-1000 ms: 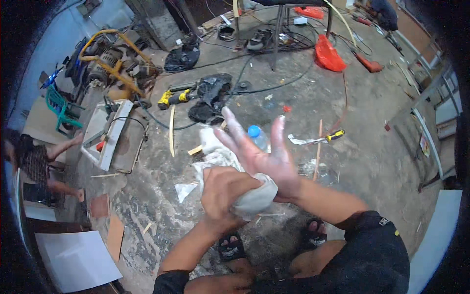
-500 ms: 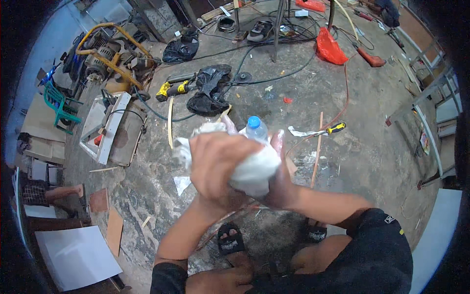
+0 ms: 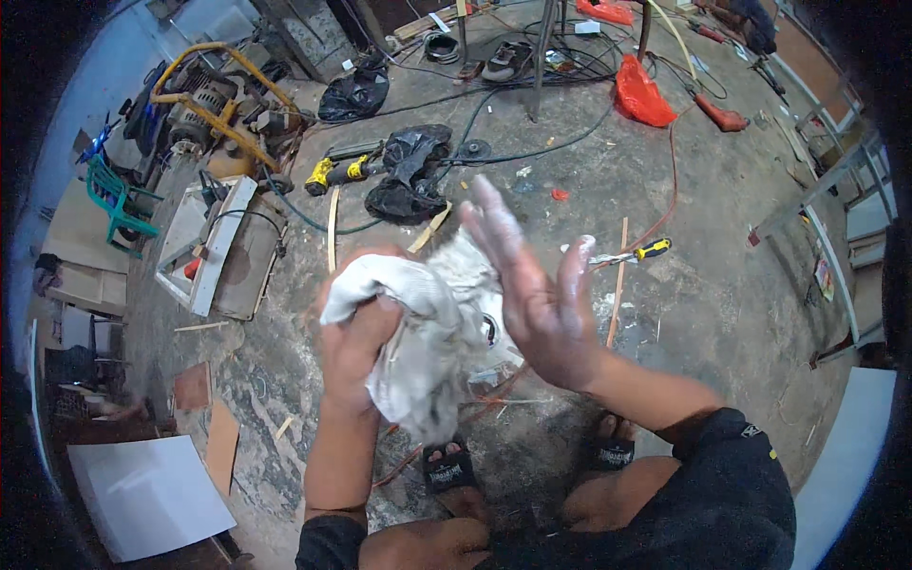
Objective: The person cleans their hands by rubbing them together, taking a cloth from another person, pouring liquid from a bottle onto the cloth, and wiping their fingers and hands with the cloth.
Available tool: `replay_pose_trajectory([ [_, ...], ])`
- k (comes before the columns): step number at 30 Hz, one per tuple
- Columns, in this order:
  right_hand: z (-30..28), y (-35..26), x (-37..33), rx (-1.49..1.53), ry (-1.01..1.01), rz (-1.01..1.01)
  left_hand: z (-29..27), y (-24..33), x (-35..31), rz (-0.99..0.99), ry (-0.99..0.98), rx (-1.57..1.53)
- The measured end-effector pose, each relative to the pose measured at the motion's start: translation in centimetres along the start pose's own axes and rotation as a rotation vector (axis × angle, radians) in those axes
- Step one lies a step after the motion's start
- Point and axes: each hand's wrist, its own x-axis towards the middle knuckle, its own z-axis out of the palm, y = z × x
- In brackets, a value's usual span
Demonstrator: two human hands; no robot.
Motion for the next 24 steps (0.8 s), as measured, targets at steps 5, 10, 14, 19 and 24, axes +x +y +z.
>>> replay_pose_trajectory([
  [5,-0.7,-1.2,-0.6,-0.598,-0.012,-0.233,-0.5,-1.1,-0.6,-0.234,-0.080,-0.558],
  [10,0.1,-2.9,-1.0,-1.094,-0.075,-0.225,-0.2,-2.3,-1.9,-0.398,-0.166,-0.789],
  [14,0.0,-2.6,-0.2,-1.062,-0.051,-0.240,-1.6,-5.1,-3.4,-0.650,-0.092,-0.523],
  [19,-2.5,-1.6,1.4,-0.734,0.153,-0.404,-2.0,-5.0,-3.8,-0.610,-0.203,-0.665],
  [24,-7.2,-0.1,2.6,-0.903,0.372,-0.310,-5.3,-1.9,-5.2,-0.590,0.139,-0.405],
])
